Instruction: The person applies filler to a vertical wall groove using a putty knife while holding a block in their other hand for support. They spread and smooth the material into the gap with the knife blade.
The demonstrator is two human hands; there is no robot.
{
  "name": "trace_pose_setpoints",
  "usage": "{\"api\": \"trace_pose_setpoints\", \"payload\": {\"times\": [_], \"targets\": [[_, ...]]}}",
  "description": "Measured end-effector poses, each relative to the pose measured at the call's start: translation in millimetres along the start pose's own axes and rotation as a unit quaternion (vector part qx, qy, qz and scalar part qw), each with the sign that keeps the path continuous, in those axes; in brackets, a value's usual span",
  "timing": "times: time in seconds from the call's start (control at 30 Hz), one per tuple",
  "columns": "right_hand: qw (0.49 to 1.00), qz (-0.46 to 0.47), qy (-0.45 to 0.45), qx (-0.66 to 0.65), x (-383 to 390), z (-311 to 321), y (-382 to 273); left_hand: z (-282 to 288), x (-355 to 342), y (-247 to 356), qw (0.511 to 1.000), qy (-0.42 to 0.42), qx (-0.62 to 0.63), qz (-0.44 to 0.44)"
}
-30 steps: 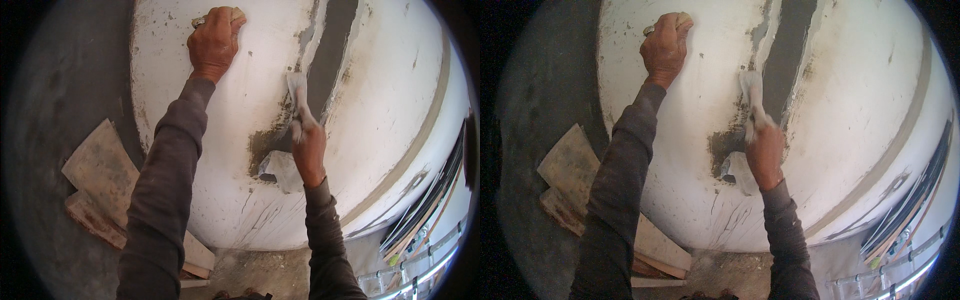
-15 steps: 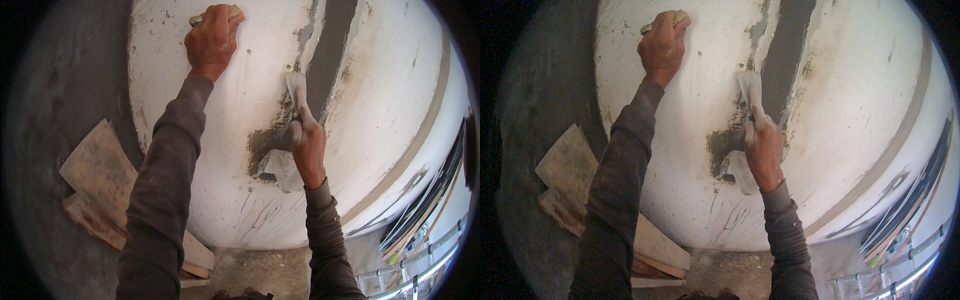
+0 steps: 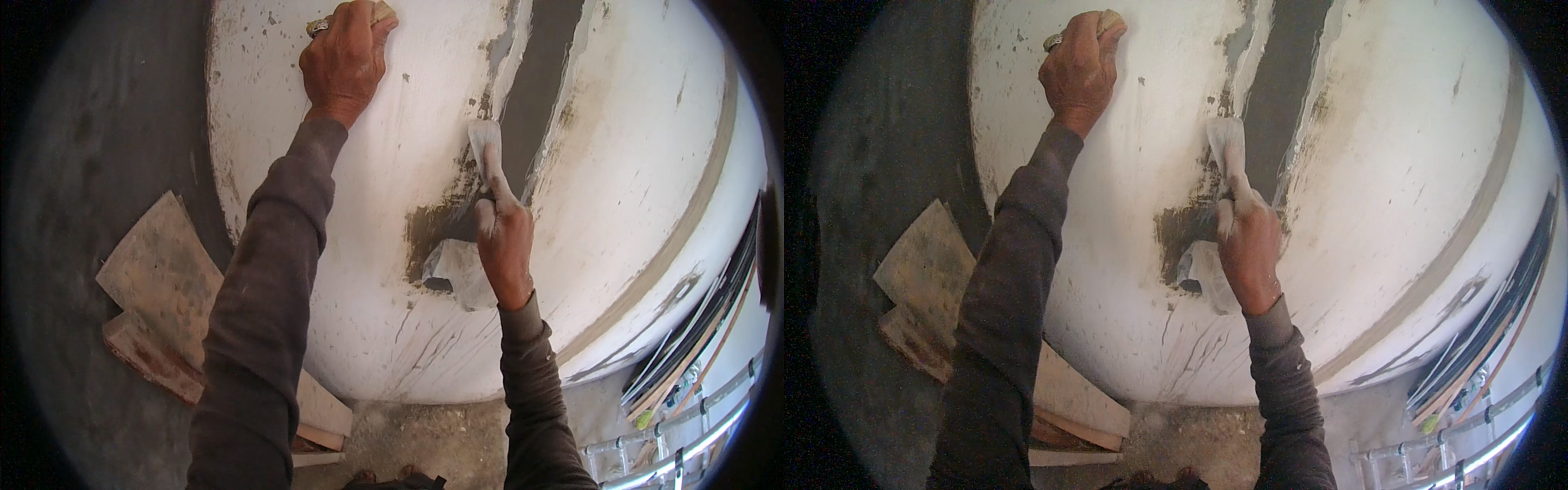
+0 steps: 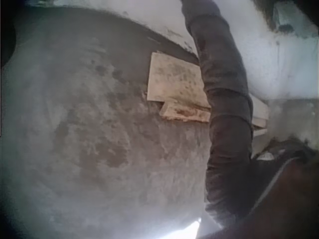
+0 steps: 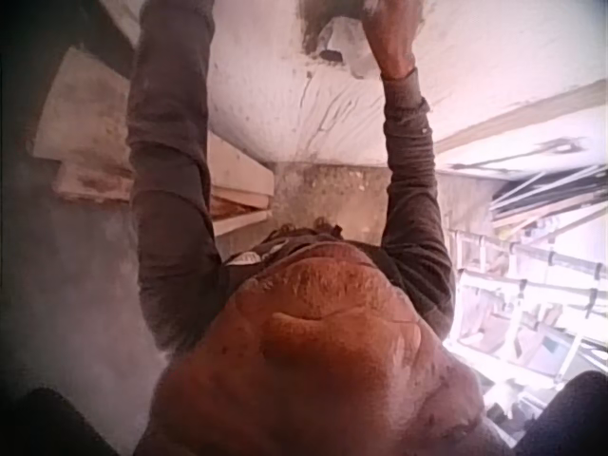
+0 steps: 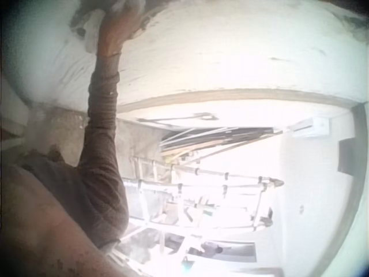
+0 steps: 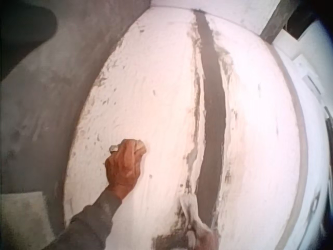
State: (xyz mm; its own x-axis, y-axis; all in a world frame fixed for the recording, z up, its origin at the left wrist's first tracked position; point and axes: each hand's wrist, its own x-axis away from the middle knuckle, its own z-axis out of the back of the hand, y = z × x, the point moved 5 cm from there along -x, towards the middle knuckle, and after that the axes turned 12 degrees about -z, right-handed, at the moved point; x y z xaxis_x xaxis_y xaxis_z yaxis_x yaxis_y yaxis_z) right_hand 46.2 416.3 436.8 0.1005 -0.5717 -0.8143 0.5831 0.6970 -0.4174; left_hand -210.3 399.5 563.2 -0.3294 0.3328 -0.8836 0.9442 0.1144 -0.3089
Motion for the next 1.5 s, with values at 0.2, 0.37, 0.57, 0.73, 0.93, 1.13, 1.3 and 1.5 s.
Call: {"api": "trace_pose_setpoints", "payload": {"times": [0.2,0.37,0.57,0.73,0.93,1.13,1.3,1.5], "targets": [[1.0,-0.008,-0.022,0.012,6,-4,12,11,-14,15,0.996,-0.013,0.064,0.053],[0.997,-0.034,-0.065,0.031,12,-1,11,14,-18,12,0.997,0.019,0.063,0.038],[0.995,-0.047,-0.07,0.055,15,-7,18,14,-15,16,0.996,0.006,0.074,0.041],[0.995,-0.066,-0.053,0.05,19,-7,12,14,-16,18,0.998,0.011,0.058,0.023],[0.999,-0.012,-0.018,0.037,8,-10,13,14,-16,16,0.998,0.023,0.048,0.013],[0.999,-0.022,-0.007,0.037,-1,-8,7,16,-17,18,0.999,0.024,0.047,0.013],[0.997,0.006,0.008,0.074,-4,-11,17,12,-17,15,0.997,0.007,0.07,0.036],[0.999,-0.011,-0.022,0.023,0,-4,6,17,-17,15,0.995,0.025,0.081,0.043]]}}
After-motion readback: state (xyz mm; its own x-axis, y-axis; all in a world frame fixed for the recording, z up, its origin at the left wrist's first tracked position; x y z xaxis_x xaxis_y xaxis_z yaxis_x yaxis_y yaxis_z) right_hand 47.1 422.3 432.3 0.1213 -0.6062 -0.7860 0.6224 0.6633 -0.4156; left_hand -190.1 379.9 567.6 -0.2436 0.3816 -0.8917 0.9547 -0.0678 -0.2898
